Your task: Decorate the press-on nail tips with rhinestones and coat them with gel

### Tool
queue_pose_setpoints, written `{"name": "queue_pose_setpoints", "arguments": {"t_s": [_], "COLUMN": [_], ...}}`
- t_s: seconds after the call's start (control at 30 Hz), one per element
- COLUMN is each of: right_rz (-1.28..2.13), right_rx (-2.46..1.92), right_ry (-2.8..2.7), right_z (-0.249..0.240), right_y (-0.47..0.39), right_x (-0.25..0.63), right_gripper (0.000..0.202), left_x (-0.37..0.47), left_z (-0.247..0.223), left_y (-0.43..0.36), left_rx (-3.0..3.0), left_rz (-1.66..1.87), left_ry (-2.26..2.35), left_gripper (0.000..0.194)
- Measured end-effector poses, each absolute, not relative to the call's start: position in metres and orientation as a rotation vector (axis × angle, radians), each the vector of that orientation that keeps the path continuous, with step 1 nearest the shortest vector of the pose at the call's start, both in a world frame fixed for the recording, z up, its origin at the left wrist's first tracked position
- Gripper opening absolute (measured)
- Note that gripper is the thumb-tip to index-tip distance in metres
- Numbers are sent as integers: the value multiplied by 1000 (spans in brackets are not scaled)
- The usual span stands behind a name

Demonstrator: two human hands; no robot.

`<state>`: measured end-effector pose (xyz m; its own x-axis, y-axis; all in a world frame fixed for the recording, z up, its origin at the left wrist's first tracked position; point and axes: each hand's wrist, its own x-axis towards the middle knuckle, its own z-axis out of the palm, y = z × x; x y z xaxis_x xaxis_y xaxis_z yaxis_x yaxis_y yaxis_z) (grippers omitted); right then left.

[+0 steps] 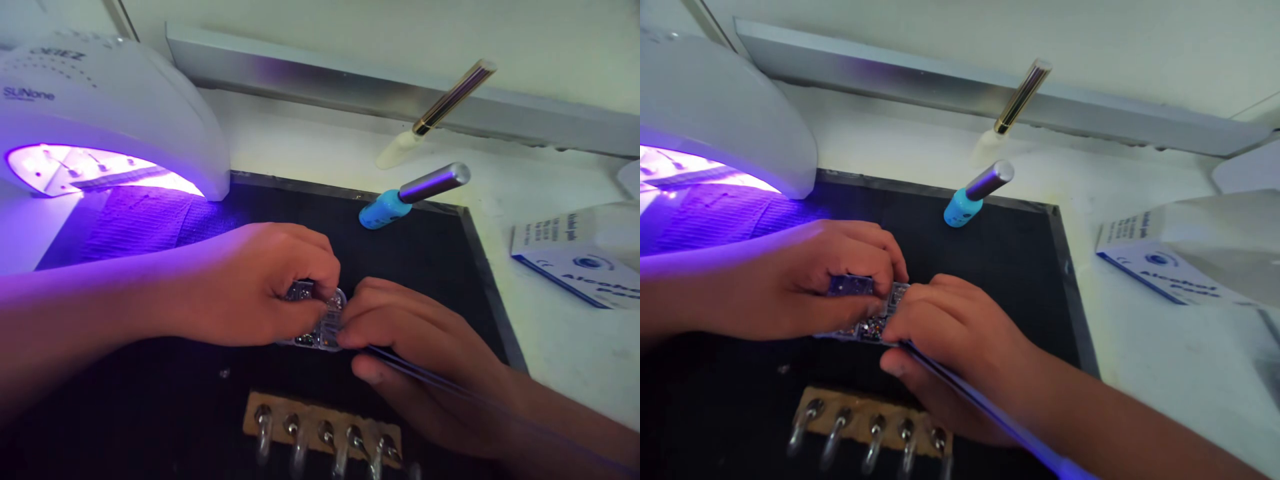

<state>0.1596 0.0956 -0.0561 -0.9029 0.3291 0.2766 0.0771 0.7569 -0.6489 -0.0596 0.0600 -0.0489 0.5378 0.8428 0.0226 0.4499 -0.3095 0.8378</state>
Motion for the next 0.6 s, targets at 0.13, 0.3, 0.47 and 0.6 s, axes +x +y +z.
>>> {"name": "queue_pose_setpoints", "arguments": {"t_s": [0.13, 0.3, 0.47, 0.6], "right_rz": [930, 930, 959, 969], "right_rx": [-303, -301, -316, -324], "right_ry": [-2575, -2576, -2584, -2588], "right_z": [-56, -57, -56, -55], "right_y": [96, 96, 96, 95], "right_x": [160, 161, 162, 161], "right_gripper": [18, 15, 15, 17], "left_x": [-59, -60, -60, -60], "left_z": [-49, -49, -49, -50], "left_y": [60, 61, 60, 60], "left_rx": [1955, 1962, 1947, 1959], "left_rz": [596, 596, 599, 612], "left_ry": [1051, 1039, 1055, 1046], "left_gripper": [12, 12, 12, 12]}}
